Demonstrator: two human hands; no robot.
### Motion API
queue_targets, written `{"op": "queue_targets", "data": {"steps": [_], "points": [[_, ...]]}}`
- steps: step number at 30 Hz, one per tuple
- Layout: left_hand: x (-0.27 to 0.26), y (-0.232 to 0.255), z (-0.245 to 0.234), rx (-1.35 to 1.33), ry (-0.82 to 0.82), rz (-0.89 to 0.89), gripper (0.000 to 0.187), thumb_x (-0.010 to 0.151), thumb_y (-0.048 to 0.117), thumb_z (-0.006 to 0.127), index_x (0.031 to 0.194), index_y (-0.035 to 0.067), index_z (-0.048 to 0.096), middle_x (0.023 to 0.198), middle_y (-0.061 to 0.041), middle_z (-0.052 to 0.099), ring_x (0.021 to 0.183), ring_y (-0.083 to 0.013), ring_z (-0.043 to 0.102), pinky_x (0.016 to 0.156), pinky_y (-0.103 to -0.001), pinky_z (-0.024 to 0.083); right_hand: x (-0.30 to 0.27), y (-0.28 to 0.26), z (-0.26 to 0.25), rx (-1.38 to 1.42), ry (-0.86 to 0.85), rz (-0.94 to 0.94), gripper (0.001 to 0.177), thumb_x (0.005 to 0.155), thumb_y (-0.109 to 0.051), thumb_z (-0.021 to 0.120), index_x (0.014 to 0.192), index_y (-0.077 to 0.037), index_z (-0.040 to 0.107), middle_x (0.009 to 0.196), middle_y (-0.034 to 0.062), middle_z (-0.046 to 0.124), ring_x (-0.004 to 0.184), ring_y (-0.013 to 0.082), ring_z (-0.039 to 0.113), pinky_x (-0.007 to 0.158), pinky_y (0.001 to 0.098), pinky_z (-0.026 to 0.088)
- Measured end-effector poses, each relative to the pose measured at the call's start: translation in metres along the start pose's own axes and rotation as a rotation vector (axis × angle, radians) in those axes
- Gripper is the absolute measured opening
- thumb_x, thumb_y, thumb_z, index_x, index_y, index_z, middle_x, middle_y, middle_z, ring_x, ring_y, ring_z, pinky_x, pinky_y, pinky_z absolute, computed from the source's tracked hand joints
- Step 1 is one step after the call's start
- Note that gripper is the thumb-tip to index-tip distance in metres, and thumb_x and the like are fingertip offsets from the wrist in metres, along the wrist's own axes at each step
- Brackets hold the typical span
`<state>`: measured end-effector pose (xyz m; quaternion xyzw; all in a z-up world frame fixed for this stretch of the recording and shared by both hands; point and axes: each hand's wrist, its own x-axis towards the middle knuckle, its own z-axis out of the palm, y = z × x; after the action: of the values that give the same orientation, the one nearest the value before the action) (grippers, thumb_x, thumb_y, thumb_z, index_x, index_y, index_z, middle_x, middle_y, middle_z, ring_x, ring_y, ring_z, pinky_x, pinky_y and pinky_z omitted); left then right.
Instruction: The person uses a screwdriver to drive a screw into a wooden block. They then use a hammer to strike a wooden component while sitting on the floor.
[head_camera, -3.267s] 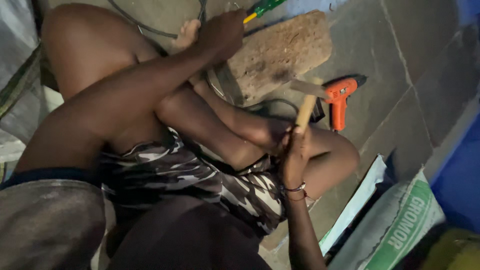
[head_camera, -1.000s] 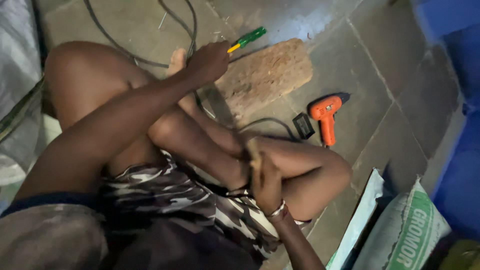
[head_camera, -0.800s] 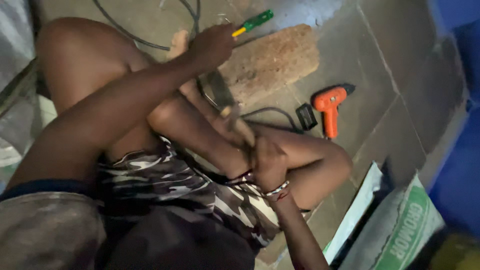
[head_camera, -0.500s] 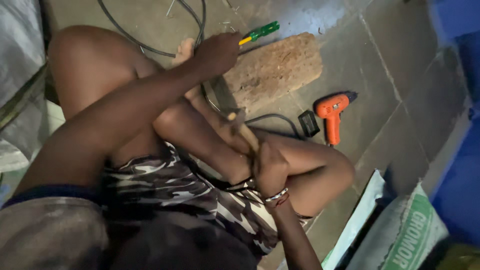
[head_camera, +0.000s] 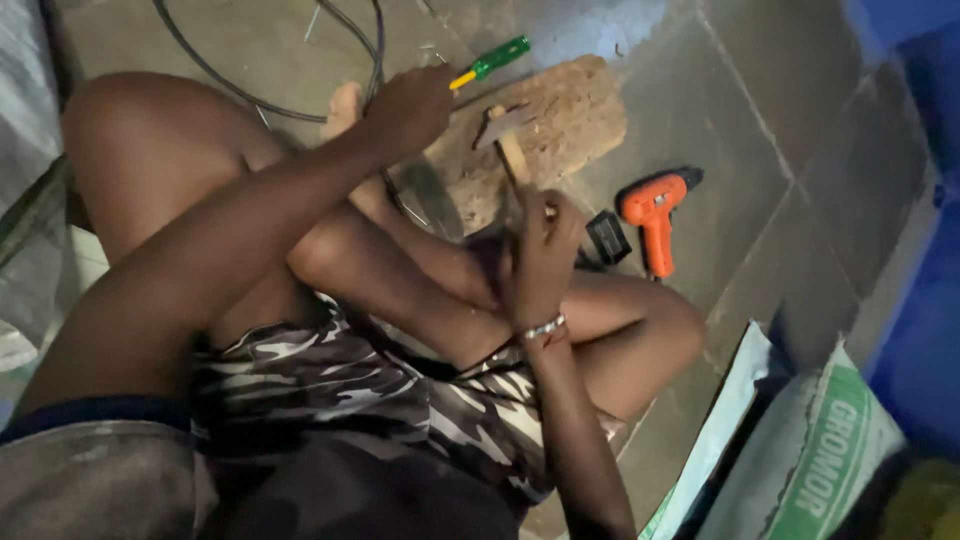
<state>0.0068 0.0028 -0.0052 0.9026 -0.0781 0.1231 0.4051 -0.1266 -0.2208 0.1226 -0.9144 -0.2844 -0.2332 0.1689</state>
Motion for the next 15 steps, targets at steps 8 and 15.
{"op": "queue_targets", "data": {"steps": [8,15], "points": [[-0.003,-0.007,0.008,0.011,-0.001,-0.022,0.024,0.1,0.018,0.059,0.115,-0.001,0.06,0.094,-0.027,0.069,0.084,-0.0491,0.066,0.072,-0.061,0.05,-0.004,0.0,0.015,0.268,-0.254,0.014,0.019,0.098,-0.007,0.06,0.116,-0.005,0.064,0.11,0.0182,0.067,0.1,0.0412,0.066,0.085,0.0463,0.053],[-0.013,-0.001,0.004,-0.066,-0.017,-0.04,0.021,0.096,0.014,0.06,0.11,-0.001,0.062,0.097,-0.027,0.068,0.087,-0.0486,0.066,0.073,-0.06,0.05,-0.012,0.001,0.018,0.176,-0.306,-0.041,0.023,0.095,-0.01,0.058,0.117,-0.01,0.066,0.104,0.0148,0.069,0.093,0.0379,0.069,0.076,0.0467,0.053]]}}
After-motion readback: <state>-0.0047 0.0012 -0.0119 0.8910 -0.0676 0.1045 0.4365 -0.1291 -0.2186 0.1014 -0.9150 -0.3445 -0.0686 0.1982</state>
